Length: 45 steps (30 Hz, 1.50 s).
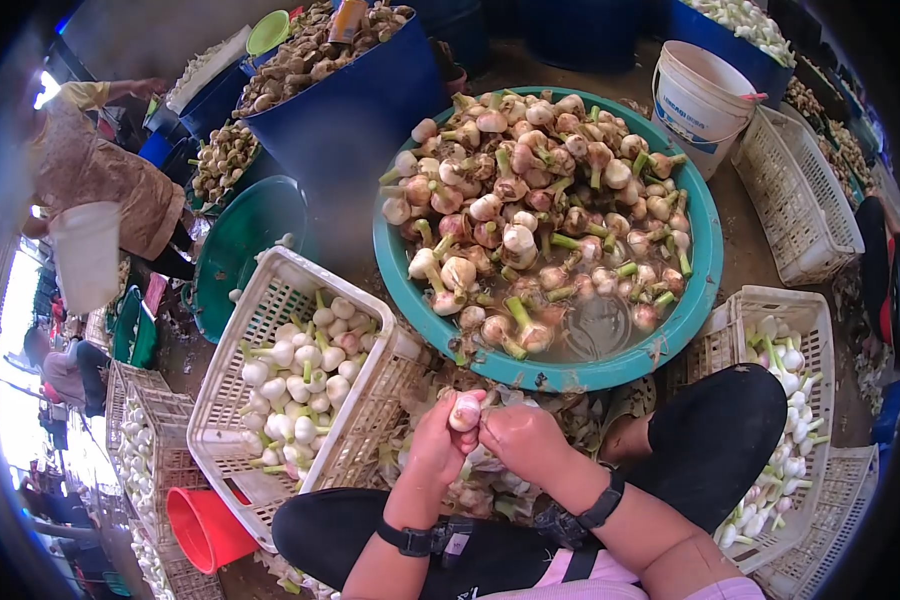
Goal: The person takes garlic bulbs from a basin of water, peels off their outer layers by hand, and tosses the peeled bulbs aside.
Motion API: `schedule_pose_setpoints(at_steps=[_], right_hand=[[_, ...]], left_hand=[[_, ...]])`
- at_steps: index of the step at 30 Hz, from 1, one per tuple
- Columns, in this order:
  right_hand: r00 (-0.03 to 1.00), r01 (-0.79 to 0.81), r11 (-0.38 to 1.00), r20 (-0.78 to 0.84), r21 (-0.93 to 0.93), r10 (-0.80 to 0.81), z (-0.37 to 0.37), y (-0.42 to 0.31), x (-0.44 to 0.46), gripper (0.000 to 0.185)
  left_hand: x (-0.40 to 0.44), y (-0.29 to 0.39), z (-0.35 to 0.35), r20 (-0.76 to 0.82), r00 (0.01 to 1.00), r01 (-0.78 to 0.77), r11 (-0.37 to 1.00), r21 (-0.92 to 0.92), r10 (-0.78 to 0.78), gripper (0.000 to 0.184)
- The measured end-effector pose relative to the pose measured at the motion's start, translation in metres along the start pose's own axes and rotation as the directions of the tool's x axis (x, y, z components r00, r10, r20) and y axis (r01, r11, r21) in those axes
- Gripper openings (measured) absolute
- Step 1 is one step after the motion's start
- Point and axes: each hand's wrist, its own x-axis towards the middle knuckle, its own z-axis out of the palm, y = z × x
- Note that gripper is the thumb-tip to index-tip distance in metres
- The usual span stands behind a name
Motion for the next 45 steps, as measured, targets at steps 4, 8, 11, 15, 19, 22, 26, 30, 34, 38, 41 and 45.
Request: schedule_pose_setpoints(at_steps=[4, 8, 11, 15, 19, 22, 26, 30, 34, 38, 41, 45], right_hand=[[0.825, -0.558, 0.565, 0.335, 0.608, 0.454, 0.000, 0.008, 0.008, 0.021], [0.635, -0.647, 0.020, 0.524, 0.762, 0.568, -0.002, 0.011, 0.010, 0.021], [0.972, 0.031, 0.950, -0.232, 0.311, 0.044, -0.001, 0.014, 0.003, 0.015], [0.750, -0.537, 0.277, 0.301, 0.797, 0.589, 0.005, 0.023, 0.004, 0.017], [0.659, -0.477, -0.290, 0.556, 0.830, 0.507, -0.003, 0.031, 0.007, 0.014], [0.818, -0.199, -0.443, 0.398, 0.874, 0.416, -0.003, 0.020, 0.004, 0.014], [0.917, -0.250, -0.087, 0.265, 0.964, 0.298, -0.019, 0.007, -0.019, 0.012], [0.972, 0.068, -0.324, 0.011, 0.944, 0.236, -0.069, 0.018, -0.022, 0.009], [0.951, -0.309, 0.915, 0.111, 0.261, 0.290, -0.071, 0.003, -0.011, 0.035], [0.940, -0.199, 0.737, -0.086, 0.646, 0.329, -0.040, -0.022, 0.010, 0.034], [0.989, -0.104, 0.834, -0.032, 0.542, 0.145, -0.031, -0.007, 0.007, 0.028], [0.941, -0.090, 0.996, 0.325, -0.028, 0.095, -0.018, 0.015, -0.025, 0.026]], left_hand=[[0.003, 0.000, -0.005, 0.147, 0.985, 0.103, 0.992, -0.079, -0.090, 0.039], [-0.002, 0.006, 0.007, 0.060, 0.998, -0.003, 0.989, 0.150, -0.006, 0.040], [-0.005, 0.002, 0.003, 0.061, 0.996, -0.085, 0.843, 0.531, 0.062, 0.041], [-0.020, -0.001, 0.016, 0.270, 0.919, -0.351, 0.282, 0.893, 0.287, 0.040], [-0.012, -0.007, 0.012, 0.678, 0.573, -0.603, -0.322, 0.729, 0.461, 0.041], [-0.004, -0.015, 0.011, 0.657, 0.518, -0.663, -0.228, 0.713, 0.548, 0.034], [0.013, -0.012, -0.017, -0.238, 0.929, -0.349, 0.887, -0.302, 0.284, 0.018], [0.003, 0.001, -0.023, -0.143, 0.981, -0.176, 0.896, -0.408, 0.128, 0.018], [-0.002, 0.001, -0.006, -0.289, 0.912, -0.338, 0.932, -0.127, 0.292, 0.016], [-0.012, 0.000, 0.013, -0.219, 0.812, -0.466, 0.827, 0.316, 0.541, 0.013], [-0.012, -0.001, 0.007, -0.302, 0.805, -0.448, 0.857, 0.256, 0.511, 0.013], [-0.007, 0.013, -0.012, -0.444, 0.793, -0.442, 0.895, 0.054, 0.418, 0.012]])
